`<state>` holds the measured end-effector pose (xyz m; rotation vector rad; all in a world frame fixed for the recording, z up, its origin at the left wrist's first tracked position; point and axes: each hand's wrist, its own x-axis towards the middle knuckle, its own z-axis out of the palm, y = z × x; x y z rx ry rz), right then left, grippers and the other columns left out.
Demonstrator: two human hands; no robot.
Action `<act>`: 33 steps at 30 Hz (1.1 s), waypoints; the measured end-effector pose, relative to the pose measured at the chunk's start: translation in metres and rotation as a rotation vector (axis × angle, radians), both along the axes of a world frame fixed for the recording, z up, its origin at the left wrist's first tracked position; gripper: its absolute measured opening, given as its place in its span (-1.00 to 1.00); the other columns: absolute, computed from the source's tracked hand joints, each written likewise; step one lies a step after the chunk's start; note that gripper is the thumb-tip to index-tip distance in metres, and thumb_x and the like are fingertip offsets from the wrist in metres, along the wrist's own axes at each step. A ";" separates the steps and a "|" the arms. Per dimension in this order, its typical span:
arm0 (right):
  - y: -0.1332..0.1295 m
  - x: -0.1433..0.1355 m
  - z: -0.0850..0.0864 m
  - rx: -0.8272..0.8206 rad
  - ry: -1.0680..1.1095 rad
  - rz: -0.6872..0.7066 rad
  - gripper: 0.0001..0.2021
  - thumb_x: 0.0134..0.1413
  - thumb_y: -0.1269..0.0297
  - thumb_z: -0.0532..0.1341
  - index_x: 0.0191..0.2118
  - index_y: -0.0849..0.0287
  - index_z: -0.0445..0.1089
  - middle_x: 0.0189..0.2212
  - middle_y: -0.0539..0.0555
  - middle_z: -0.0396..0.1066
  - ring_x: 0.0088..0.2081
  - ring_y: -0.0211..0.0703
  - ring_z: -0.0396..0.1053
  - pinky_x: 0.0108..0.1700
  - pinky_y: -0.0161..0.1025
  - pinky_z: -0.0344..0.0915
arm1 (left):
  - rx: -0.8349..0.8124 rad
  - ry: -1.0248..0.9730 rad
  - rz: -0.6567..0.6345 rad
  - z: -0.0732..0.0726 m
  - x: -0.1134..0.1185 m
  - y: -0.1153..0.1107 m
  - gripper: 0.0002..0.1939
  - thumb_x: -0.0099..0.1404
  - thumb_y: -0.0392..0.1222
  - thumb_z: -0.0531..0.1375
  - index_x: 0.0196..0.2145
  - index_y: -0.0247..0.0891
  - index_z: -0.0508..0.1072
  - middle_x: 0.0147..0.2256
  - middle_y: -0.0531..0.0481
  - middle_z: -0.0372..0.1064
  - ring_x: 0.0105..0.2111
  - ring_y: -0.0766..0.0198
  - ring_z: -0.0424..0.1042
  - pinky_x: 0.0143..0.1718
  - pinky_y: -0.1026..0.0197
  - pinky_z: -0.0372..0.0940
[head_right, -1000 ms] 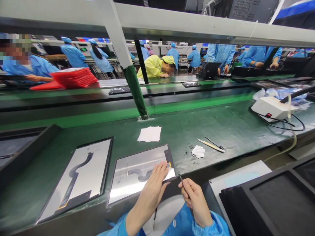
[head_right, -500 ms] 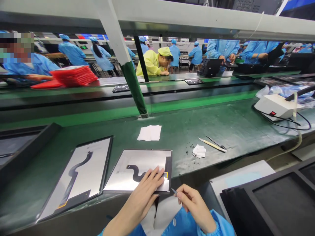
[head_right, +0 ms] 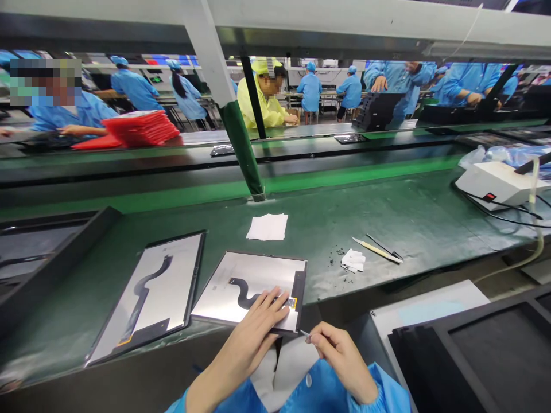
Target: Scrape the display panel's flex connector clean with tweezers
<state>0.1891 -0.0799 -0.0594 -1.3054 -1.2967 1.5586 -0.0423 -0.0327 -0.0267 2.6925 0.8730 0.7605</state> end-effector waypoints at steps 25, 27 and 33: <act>0.004 0.001 0.009 -0.047 0.072 -0.082 -0.42 0.02 -0.34 0.20 -0.45 0.18 0.40 -0.68 -0.13 0.05 -0.59 -0.32 -0.06 -0.51 -0.29 -0.08 | 0.048 0.001 0.026 0.002 0.000 0.001 -0.68 0.52 -0.27 0.01 0.18 -0.31 0.26 0.25 -0.26 0.25 0.31 0.03 0.13 0.24 -0.13 0.22; 0.004 0.002 0.007 -0.037 0.073 -0.087 -0.43 0.04 -0.33 0.20 -0.45 0.18 0.41 -0.68 -0.13 0.04 -0.60 -0.33 -0.07 -0.53 -0.29 -0.10 | 0.041 -0.001 0.027 0.002 0.000 0.001 -0.67 0.51 -0.27 0.03 0.18 -0.31 0.26 0.25 -0.27 0.25 0.31 0.02 0.13 0.25 -0.13 0.22; 0.004 0.004 0.005 -0.020 0.083 -0.099 -0.43 0.06 -0.32 0.19 -0.44 0.19 0.45 -0.70 -0.15 0.01 -0.62 -0.34 -0.11 -0.55 -0.29 -0.17 | 0.045 -0.011 0.026 0.000 0.000 0.001 -0.66 0.51 -0.28 0.03 0.20 -0.31 0.25 0.25 -0.27 0.25 0.32 0.01 0.12 0.25 -0.13 0.22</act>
